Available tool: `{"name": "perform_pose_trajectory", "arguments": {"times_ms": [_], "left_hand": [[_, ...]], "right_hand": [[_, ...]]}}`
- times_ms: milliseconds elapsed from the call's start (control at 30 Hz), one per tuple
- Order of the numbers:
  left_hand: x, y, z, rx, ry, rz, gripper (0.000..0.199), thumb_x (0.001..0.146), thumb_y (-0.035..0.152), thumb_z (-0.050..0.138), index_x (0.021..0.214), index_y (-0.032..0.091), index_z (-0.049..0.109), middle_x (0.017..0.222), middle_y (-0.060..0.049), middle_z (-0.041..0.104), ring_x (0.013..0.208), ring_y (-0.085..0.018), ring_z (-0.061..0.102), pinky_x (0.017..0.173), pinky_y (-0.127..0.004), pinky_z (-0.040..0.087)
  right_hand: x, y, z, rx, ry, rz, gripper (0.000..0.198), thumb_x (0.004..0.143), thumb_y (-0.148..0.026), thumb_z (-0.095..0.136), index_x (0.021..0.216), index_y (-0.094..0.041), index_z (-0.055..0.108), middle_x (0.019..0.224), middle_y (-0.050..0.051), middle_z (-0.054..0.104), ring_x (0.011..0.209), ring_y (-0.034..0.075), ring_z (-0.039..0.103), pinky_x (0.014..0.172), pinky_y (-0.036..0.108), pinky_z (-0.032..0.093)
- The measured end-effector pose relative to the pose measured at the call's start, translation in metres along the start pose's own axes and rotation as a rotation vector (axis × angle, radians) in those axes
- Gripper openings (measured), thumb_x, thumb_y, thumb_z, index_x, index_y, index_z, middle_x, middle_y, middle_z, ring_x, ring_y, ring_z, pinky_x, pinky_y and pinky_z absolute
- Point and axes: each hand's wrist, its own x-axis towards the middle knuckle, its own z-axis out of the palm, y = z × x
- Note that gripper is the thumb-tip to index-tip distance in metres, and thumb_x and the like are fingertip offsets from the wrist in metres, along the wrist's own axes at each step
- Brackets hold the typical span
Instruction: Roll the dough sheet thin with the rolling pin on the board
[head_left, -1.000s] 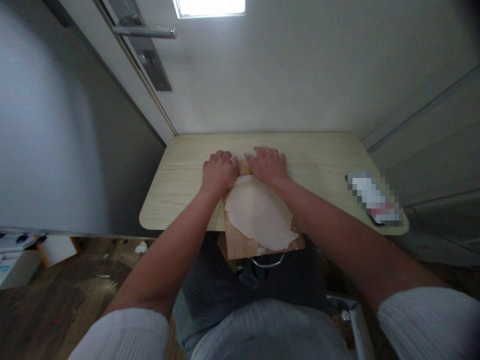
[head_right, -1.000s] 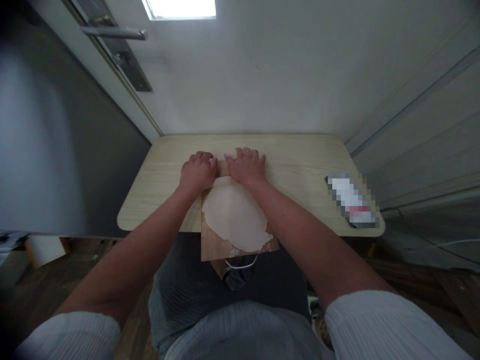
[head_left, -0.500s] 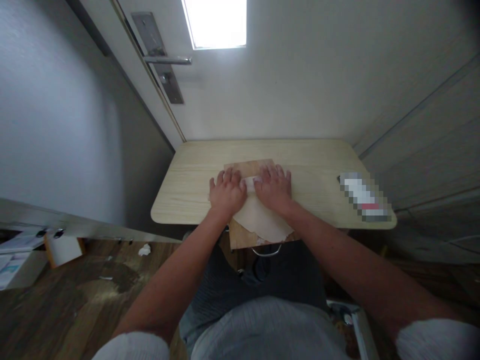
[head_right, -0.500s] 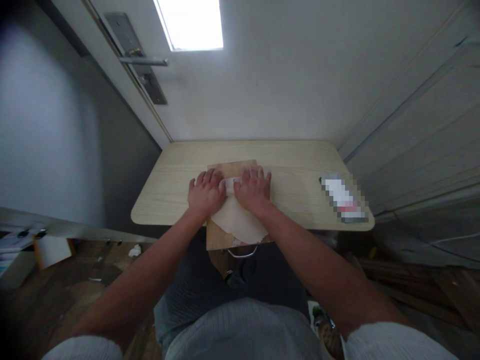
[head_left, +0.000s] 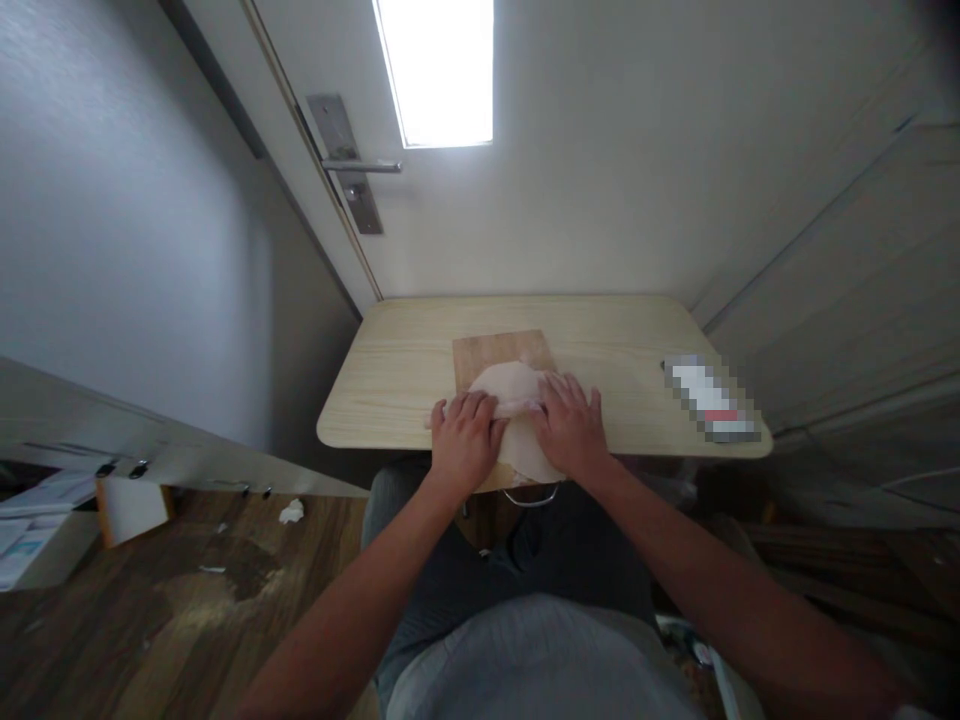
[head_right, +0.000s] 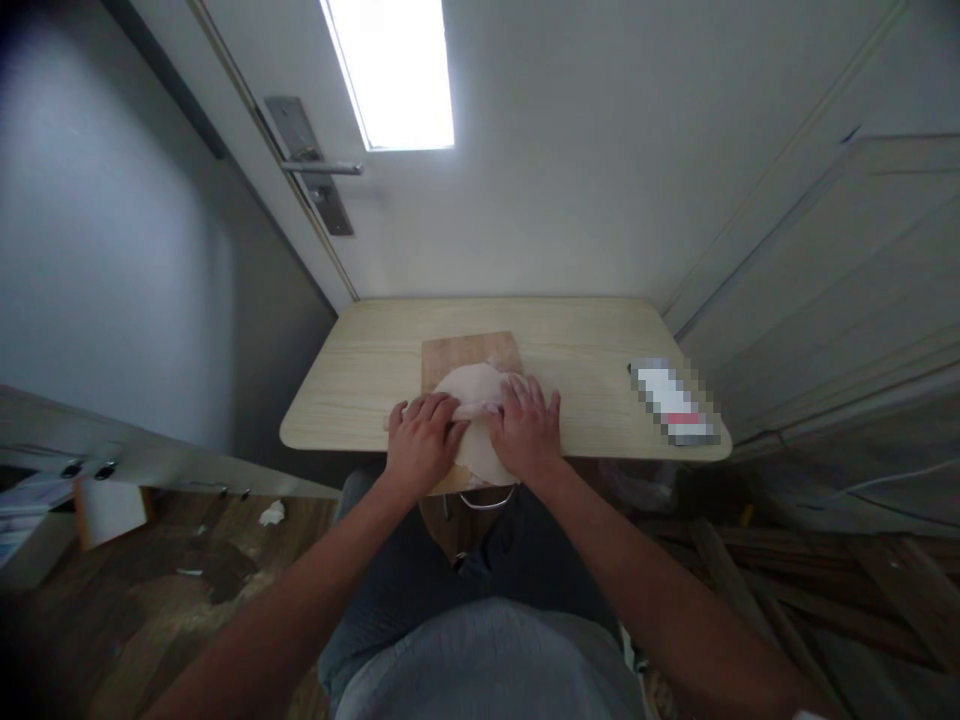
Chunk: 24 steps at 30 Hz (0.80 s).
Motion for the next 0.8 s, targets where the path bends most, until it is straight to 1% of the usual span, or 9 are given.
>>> {"name": "perform_pose_trajectory", "arguments": {"times_ms": [100, 200, 267, 367, 467, 533, 667, 800], "left_hand": [[0.003, 0.002, 0.0, -0.013, -0.006, 0.07, 0.032, 0.098, 0.044, 0.047, 0.123, 0.03, 0.061, 0.125, -0.005, 0.067, 0.119, -0.027, 0.054, 0.109, -0.05, 0.031], [0.013, 0.007, 0.003, -0.019, -0.009, 0.135, 0.031, 0.097, 0.046, 0.05, 0.121, 0.031, 0.063, 0.125, -0.004, 0.065, 0.12, -0.027, 0.053, 0.11, -0.049, 0.031], [0.021, 0.011, 0.006, -0.021, -0.021, 0.14, 0.032, 0.096, 0.048, 0.05, 0.12, 0.031, 0.063, 0.127, -0.005, 0.064, 0.12, -0.027, 0.053, 0.109, -0.048, 0.032], [0.028, 0.015, 0.01, -0.023, -0.025, 0.129, 0.04, 0.097, 0.054, 0.045, 0.127, 0.031, 0.06, 0.138, -0.005, 0.059, 0.128, -0.028, 0.049, 0.109, -0.048, 0.032], [0.035, 0.016, 0.013, -0.015, -0.001, 0.089, 0.054, 0.098, 0.06, 0.036, 0.142, 0.031, 0.047, 0.151, -0.005, 0.049, 0.139, -0.029, 0.039, 0.11, -0.05, 0.031], [0.041, 0.017, 0.014, -0.003, -0.006, 0.056, 0.059, 0.099, 0.06, 0.029, 0.148, 0.029, 0.04, 0.153, -0.006, 0.047, 0.141, -0.029, 0.037, 0.11, -0.05, 0.031], [0.057, 0.016, 0.017, 0.018, -0.027, 0.009, 0.062, 0.099, 0.061, 0.024, 0.148, 0.027, 0.041, 0.154, -0.008, 0.046, 0.141, -0.03, 0.038, 0.111, -0.051, 0.03], [0.075, 0.013, 0.024, 0.026, -0.041, -0.036, 0.062, 0.1, 0.061, 0.021, 0.147, 0.028, 0.043, 0.155, -0.008, 0.044, 0.141, -0.03, 0.038, 0.111, -0.051, 0.031]], "right_hand": [[0.004, 0.009, -0.003, 0.011, 0.009, 0.03, 0.051, 0.102, -0.043, 0.03, 0.14, -0.017, 0.053, 0.149, 0.012, 0.051, 0.141, 0.034, 0.036, 0.113, 0.063, 0.02], [0.015, 0.018, -0.004, 0.01, 0.007, 0.061, 0.05, 0.102, -0.042, 0.03, 0.14, -0.018, 0.053, 0.147, 0.012, 0.053, 0.14, 0.033, 0.037, 0.112, 0.064, 0.02], [0.024, 0.024, -0.002, -0.012, 0.003, 0.084, 0.05, 0.102, -0.042, 0.03, 0.139, -0.019, 0.054, 0.146, 0.012, 0.053, 0.139, 0.034, 0.039, 0.111, 0.063, 0.02], [0.034, 0.031, 0.003, -0.061, 0.028, 0.097, 0.051, 0.102, -0.045, 0.031, 0.138, -0.018, 0.055, 0.146, 0.013, 0.053, 0.137, 0.035, 0.04, 0.11, 0.061, 0.022], [0.042, 0.033, 0.008, -0.084, 0.088, 0.07, 0.052, 0.101, -0.049, 0.033, 0.136, -0.019, 0.057, 0.145, 0.013, 0.055, 0.134, 0.035, 0.042, 0.108, 0.057, 0.023], [0.048, 0.034, 0.009, -0.082, 0.117, 0.051, 0.051, 0.101, -0.049, 0.034, 0.133, -0.02, 0.06, 0.142, 0.013, 0.057, 0.129, 0.034, 0.045, 0.106, 0.053, 0.025], [0.063, 0.033, 0.009, -0.06, 0.132, 0.051, 0.052, 0.101, -0.05, 0.032, 0.131, -0.02, 0.062, 0.137, 0.013, 0.061, 0.122, 0.031, 0.05, 0.102, 0.048, 0.028], [0.078, 0.033, 0.011, -0.058, 0.13, 0.081, 0.052, 0.102, -0.049, 0.028, 0.132, -0.021, 0.06, 0.138, 0.012, 0.06, 0.123, 0.03, 0.05, 0.102, 0.047, 0.027]]}}
